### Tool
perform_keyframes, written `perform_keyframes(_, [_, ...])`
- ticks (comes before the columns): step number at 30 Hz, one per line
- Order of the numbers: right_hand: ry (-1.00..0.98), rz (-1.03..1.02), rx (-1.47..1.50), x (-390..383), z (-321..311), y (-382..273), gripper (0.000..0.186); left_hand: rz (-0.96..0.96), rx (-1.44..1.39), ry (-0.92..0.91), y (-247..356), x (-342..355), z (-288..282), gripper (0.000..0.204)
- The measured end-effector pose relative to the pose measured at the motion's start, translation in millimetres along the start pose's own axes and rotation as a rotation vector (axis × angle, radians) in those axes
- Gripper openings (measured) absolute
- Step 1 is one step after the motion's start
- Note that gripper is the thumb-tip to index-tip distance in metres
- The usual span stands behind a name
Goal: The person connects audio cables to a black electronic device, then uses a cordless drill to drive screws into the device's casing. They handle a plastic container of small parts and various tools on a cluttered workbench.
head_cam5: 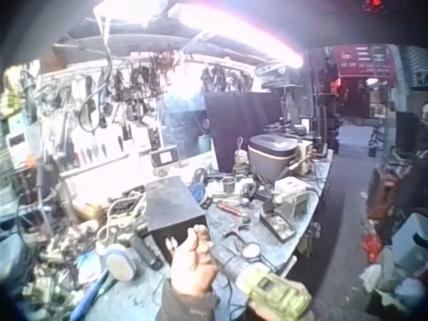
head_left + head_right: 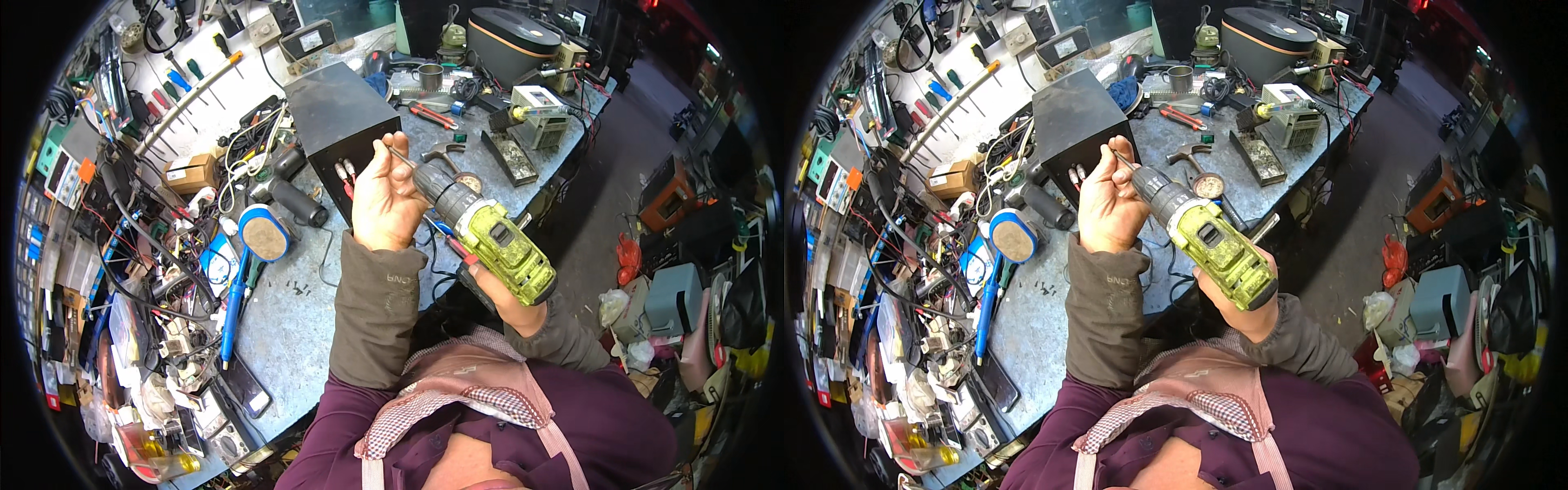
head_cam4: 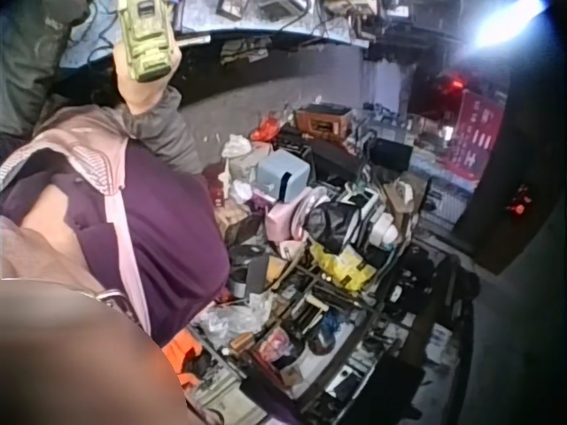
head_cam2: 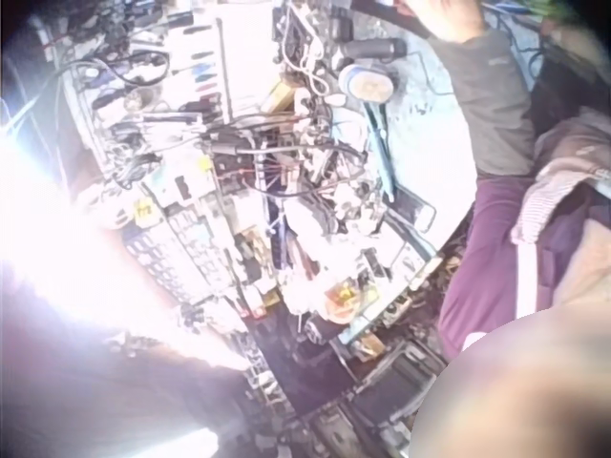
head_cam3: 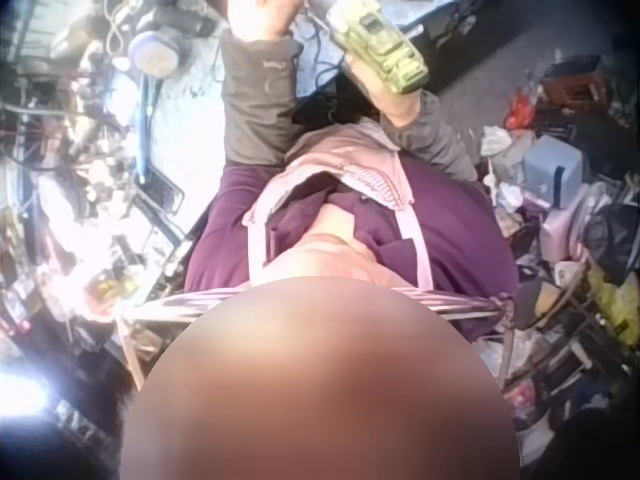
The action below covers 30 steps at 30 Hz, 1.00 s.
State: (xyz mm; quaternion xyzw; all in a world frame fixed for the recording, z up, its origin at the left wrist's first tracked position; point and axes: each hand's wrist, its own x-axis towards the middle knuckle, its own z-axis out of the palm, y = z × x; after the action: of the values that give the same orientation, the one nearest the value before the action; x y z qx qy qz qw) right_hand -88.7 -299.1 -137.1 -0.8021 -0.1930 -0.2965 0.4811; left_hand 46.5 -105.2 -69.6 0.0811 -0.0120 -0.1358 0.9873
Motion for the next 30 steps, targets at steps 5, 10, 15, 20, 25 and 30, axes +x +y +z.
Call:
perform_keyframes(5, [0.008,-0.125,-0.107,12.2,-10.5,-17.3,0.041,-0.027,0.052,-0.010,6.8,5.5,-10.8,0.018])
perform_keyframes(10, [-0.048,-0.203,-0.277,28.1,-15.2,-29.8,0.056,0.091,0.238,-0.030,-0.1,14.2,-18.0,0.021])
perform_keyframes(15, [-0.009,-0.143,-0.139,34.3,-4.1,-21.0,0.055,0.147,0.283,-0.030,-1.9,18.1,-18.0,0.029])
perform_keyframes(20, [-0.025,-0.139,-0.146,41.1,-1.2,-27.5,0.043,0.268,0.428,-0.055,-0.2,24.6,-23.4,0.033])
perform_keyframes(25, [-0.024,-0.158,-0.132,42.6,-1.1,-27.6,0.044,0.363,0.504,-0.075,-4.0,34.7,-30.0,0.035])
perform_keyframes(30, [-0.006,-0.072,-0.110,44.5,2.4,-31.7,0.040,0.299,0.439,-0.083,-1.8,31.7,-27.2,0.034])
